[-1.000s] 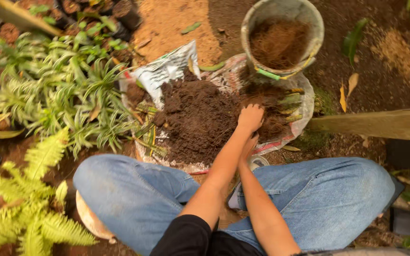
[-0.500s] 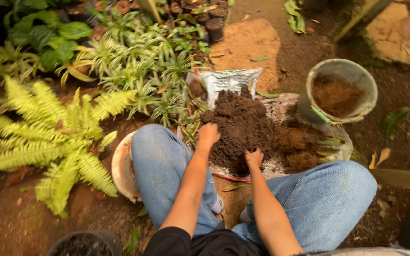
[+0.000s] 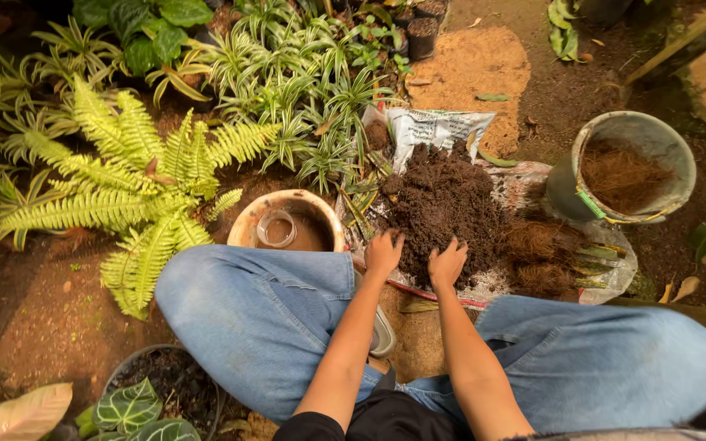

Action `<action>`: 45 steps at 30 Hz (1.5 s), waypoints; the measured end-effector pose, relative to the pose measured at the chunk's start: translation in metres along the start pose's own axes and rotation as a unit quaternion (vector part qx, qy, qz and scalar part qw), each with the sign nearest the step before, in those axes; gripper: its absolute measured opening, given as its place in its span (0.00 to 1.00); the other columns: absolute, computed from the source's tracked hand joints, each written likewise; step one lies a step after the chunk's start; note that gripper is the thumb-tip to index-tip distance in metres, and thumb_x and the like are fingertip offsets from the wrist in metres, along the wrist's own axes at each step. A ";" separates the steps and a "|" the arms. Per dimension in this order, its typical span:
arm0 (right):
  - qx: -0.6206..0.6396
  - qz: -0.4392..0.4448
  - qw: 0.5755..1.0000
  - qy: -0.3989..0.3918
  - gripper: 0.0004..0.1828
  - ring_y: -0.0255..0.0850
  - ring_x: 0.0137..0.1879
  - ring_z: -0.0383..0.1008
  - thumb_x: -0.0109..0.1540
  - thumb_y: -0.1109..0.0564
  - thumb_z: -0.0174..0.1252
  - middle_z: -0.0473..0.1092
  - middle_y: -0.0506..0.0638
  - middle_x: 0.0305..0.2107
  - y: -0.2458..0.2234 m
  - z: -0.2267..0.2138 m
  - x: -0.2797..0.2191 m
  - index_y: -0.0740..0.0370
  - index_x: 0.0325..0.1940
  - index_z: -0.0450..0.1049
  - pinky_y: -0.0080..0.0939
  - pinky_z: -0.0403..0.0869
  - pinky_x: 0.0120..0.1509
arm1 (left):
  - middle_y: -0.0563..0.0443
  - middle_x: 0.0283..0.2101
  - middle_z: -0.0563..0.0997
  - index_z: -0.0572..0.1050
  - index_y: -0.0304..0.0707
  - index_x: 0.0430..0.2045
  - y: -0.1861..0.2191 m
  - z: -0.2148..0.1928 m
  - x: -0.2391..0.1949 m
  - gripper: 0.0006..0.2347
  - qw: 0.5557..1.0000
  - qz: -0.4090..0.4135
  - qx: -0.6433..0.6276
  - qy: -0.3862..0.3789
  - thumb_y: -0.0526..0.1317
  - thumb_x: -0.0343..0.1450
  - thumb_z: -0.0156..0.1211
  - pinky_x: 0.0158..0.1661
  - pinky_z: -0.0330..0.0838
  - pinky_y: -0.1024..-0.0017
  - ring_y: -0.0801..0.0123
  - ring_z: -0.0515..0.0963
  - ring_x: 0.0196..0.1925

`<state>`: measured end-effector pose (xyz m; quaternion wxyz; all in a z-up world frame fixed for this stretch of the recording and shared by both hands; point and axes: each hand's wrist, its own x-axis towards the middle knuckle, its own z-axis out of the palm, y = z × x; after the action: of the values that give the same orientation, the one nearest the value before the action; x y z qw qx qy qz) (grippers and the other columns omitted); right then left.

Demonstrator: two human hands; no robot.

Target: The person sits on the ground and wraps a plant's root ball with soil and fibrous material by hand. They repeatedly add soil and fibers, pressing them around the roots to form a compact bundle.

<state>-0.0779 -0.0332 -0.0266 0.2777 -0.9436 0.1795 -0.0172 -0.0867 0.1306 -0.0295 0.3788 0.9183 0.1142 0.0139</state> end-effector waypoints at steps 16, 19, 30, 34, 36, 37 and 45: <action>-0.241 -0.476 0.831 -0.160 0.27 0.56 0.72 0.62 0.66 0.43 0.56 0.61 0.60 0.68 0.041 0.033 0.105 0.56 0.67 0.68 0.61 0.69 0.67 | 0.39 0.26 0.82 0.81 0.38 0.21 0.038 -0.050 0.010 0.24 0.934 0.205 0.174 -0.234 0.59 0.75 0.50 0.34 0.78 0.51 0.47 0.83 0.31; -0.205 -0.426 0.871 -0.130 0.31 0.59 0.72 0.60 0.67 0.36 0.54 0.59 0.63 0.68 0.042 0.043 0.088 0.56 0.68 0.67 0.63 0.67 0.68 | 0.39 0.24 0.81 0.81 0.39 0.19 0.018 -0.069 0.061 0.27 0.925 0.171 0.256 -0.223 0.59 0.78 0.44 0.34 0.78 0.51 0.46 0.83 0.28; -0.324 -0.279 0.880 -0.208 0.51 0.59 0.83 0.35 0.59 0.24 0.53 0.34 0.61 0.80 0.061 0.040 0.078 0.47 0.80 0.51 0.79 0.54 0.72 | 0.44 0.44 0.79 0.82 0.40 0.36 -0.093 0.017 0.116 0.10 0.879 0.183 0.398 -0.188 0.43 0.68 0.62 0.43 0.79 0.59 0.54 0.80 0.49; -0.325 -0.269 0.877 -0.229 0.53 0.62 0.82 0.33 0.58 0.23 0.54 0.33 0.67 0.77 0.058 0.048 0.079 0.49 0.80 0.49 0.78 0.57 0.71 | 0.45 0.61 0.71 0.78 0.46 0.52 -0.106 0.040 0.112 0.15 0.872 0.164 0.414 -0.203 0.34 0.71 0.60 0.48 0.79 0.62 0.55 0.69 0.63; -0.314 -0.246 0.882 -0.249 0.53 0.65 0.82 0.33 0.59 0.24 0.55 0.33 0.69 0.76 0.053 0.050 0.078 0.49 0.80 0.48 0.79 0.58 0.70 | 0.44 0.60 0.71 0.79 0.46 0.49 -0.112 0.047 0.112 0.15 0.848 0.152 0.465 -0.202 0.34 0.68 0.61 0.52 0.77 0.62 0.54 0.68 0.64; -0.315 -0.245 0.880 -0.257 0.52 0.65 0.82 0.33 0.59 0.26 0.57 0.33 0.70 0.76 0.050 0.049 0.078 0.48 0.80 0.49 0.79 0.58 0.70 | 0.44 0.59 0.71 0.79 0.46 0.48 -0.114 0.048 0.112 0.15 0.835 0.145 0.490 -0.201 0.34 0.66 0.62 0.53 0.76 0.62 0.53 0.68 0.64; -0.283 -0.218 0.897 -0.259 0.49 0.68 0.80 0.39 0.59 0.35 0.64 0.37 0.71 0.75 0.027 0.047 0.083 0.41 0.80 0.50 0.79 0.60 0.69 | 0.43 0.53 0.75 0.80 0.37 0.46 -0.134 0.049 0.123 0.10 0.850 0.168 0.454 -0.207 0.35 0.73 0.59 0.49 0.79 0.62 0.55 0.76 0.57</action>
<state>-0.0034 -0.0588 -0.0864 0.0244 -0.9689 -0.1117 0.2193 0.0122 0.2159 -0.1661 -0.0738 0.9748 -0.1289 -0.1666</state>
